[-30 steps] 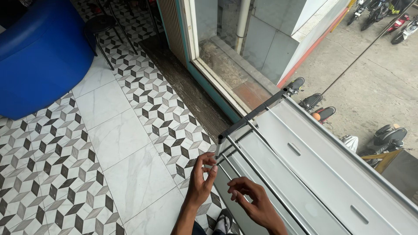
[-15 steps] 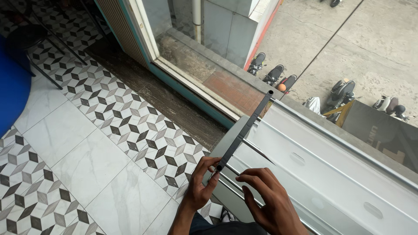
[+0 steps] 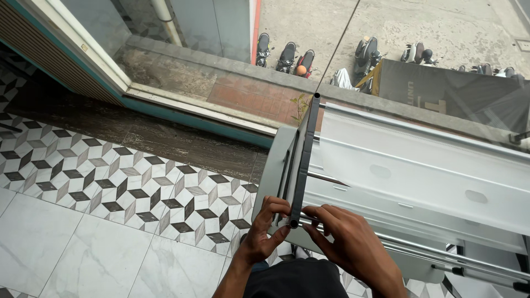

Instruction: The person assembles a metal shelving unit by inserting metal rods into the frame and securing them with plastic clips. They repeatedly pick up rods and clips from a black tray, insert the rods into the frame, and attach the clips to hold the rods in place.

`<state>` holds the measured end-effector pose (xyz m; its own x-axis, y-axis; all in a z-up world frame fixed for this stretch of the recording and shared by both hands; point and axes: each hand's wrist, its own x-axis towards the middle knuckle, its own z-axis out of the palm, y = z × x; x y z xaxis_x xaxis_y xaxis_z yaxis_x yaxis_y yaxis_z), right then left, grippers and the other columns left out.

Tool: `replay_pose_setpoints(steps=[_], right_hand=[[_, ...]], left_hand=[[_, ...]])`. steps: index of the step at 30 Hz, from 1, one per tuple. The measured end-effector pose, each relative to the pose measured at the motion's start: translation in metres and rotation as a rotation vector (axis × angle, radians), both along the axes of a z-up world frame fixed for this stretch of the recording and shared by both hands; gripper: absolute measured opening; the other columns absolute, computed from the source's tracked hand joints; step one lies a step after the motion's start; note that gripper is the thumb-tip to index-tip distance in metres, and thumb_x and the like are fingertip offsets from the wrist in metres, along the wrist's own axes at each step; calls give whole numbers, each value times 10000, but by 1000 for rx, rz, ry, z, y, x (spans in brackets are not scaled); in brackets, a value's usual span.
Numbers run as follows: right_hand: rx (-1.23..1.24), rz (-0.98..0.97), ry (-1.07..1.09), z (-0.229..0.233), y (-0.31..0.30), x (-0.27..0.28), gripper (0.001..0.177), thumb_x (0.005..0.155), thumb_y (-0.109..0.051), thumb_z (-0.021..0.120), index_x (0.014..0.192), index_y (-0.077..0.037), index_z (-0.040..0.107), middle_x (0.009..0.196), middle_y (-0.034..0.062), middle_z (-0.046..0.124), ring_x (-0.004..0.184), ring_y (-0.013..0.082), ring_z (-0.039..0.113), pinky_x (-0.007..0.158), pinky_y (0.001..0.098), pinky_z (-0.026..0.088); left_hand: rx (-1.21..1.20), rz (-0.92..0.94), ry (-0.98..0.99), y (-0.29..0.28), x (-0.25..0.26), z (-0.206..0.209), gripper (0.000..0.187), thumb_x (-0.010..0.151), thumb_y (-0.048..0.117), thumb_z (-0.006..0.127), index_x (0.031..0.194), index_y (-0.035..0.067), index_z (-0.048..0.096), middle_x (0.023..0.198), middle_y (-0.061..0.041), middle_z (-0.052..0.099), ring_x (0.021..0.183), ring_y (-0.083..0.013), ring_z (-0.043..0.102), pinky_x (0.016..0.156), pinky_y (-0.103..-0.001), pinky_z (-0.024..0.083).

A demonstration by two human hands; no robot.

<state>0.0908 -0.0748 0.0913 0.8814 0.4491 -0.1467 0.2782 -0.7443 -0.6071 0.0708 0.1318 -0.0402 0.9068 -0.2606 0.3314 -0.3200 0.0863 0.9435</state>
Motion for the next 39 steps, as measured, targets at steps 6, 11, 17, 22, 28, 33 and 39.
replay_pose_setpoints(steps=[6,11,17,22,28,33,39], right_hand=[[12,12,-182,-8,11,-4,418,855,-326,761,1174,-62,698,906,85,763,697,228,726,694,433,581],[-4,-54,-67,-8,15,0,507,804,-496,762,1044,-49,738,728,84,723,565,194,681,541,373,547],[-232,-300,24,-14,49,7,625,840,-621,644,548,-68,643,359,31,490,317,151,433,397,336,388],[-286,-376,98,-17,55,12,581,851,-508,637,439,-100,601,312,7,429,292,136,373,382,329,352],[-238,-352,63,-23,51,13,583,844,-477,661,426,-74,612,311,8,414,302,114,314,380,305,319],[-195,-363,67,-23,50,10,554,837,-448,674,425,-78,643,295,-1,431,281,102,335,378,296,336],[-201,-354,80,-28,47,12,563,842,-453,683,432,-69,644,297,2,431,285,103,333,379,296,344]], left_hand=[[103,273,-62,-18,-15,-10,192,1047,235,595,1110,67,525,1020,-90,502,922,-212,515,836,-341,473],[119,260,-225,-18,-11,-20,260,1059,276,566,1143,41,495,1055,-118,518,929,-219,557,794,-366,499],[204,385,-393,-39,17,-47,268,1027,238,623,886,59,483,764,-74,475,620,-213,508,502,-353,405],[155,426,-491,-46,25,-56,253,1021,169,641,873,23,499,704,-55,426,532,-190,487,425,-324,366],[178,443,-525,-46,26,-52,201,1003,147,658,993,-15,540,712,-58,439,529,-176,503,411,-311,364],[164,431,-536,-47,26,-52,188,1012,144,634,982,-9,530,705,-55,428,537,-180,500,425,-319,370],[168,458,-533,-49,27,-56,229,1001,121,631,869,29,468,678,-52,410,507,-166,477,403,-308,350]])
